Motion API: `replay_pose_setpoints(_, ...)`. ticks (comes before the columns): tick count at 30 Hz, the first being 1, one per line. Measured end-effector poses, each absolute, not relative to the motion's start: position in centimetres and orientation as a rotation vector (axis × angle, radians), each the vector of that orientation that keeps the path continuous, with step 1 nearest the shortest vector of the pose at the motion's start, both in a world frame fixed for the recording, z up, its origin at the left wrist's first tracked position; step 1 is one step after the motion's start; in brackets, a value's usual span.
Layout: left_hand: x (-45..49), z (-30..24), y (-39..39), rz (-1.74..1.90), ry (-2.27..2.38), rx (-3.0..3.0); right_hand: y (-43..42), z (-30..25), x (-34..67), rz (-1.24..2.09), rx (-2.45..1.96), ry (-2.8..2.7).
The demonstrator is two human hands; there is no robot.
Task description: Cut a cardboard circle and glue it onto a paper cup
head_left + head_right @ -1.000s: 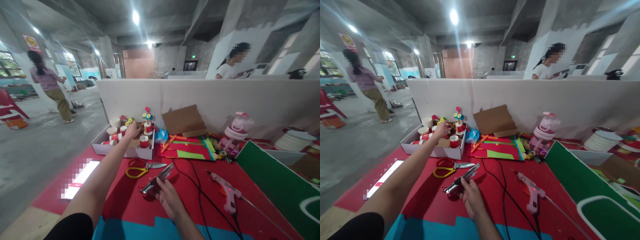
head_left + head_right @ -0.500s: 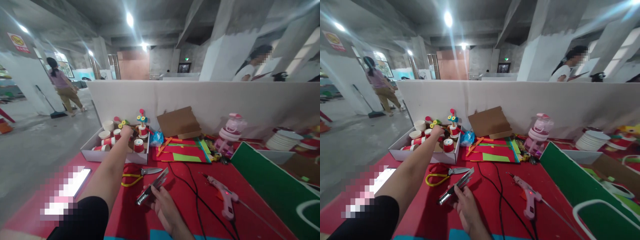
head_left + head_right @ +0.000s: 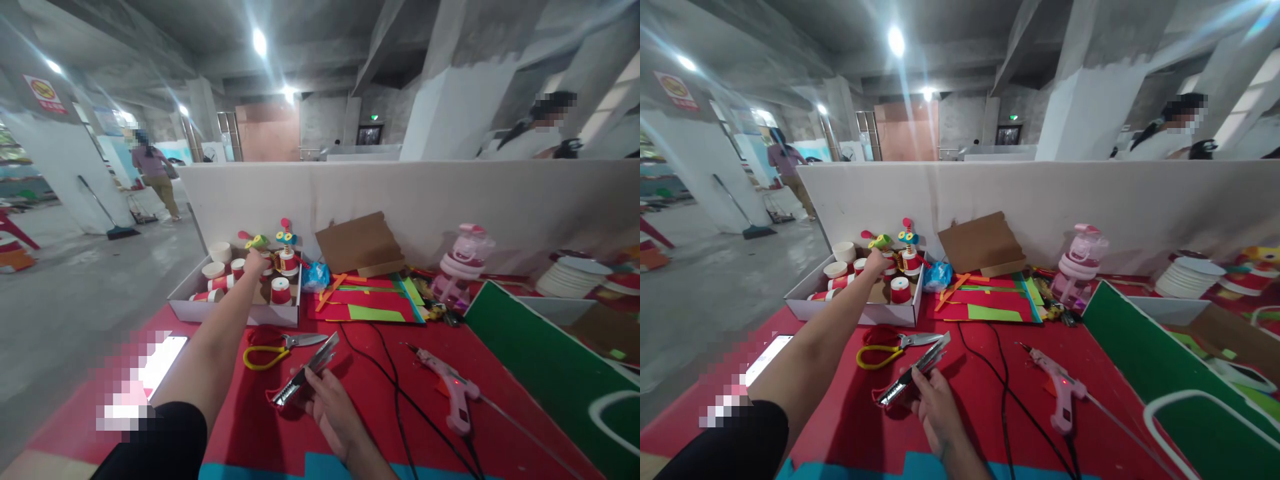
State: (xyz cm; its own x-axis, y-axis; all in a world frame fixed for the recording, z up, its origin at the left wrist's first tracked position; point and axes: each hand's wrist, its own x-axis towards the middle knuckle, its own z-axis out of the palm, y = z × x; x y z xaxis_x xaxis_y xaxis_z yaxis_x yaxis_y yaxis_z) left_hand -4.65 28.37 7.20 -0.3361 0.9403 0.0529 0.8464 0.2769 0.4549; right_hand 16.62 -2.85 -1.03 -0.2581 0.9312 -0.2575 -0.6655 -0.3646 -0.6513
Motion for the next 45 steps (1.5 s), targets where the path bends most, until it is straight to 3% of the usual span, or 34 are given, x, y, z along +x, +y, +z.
replay_pose_setpoints(32,-8.6,10.2,25.0,0.553,2.232,2.001,-2.9,-1.2,16.6,1.832,-0.748,-0.540)
replay_pose_setpoints(45,-6.4,6.9,27.0,0.771,2.304,1.585,-2.7,-1.8,16.6,1.831,-0.770,-0.527)
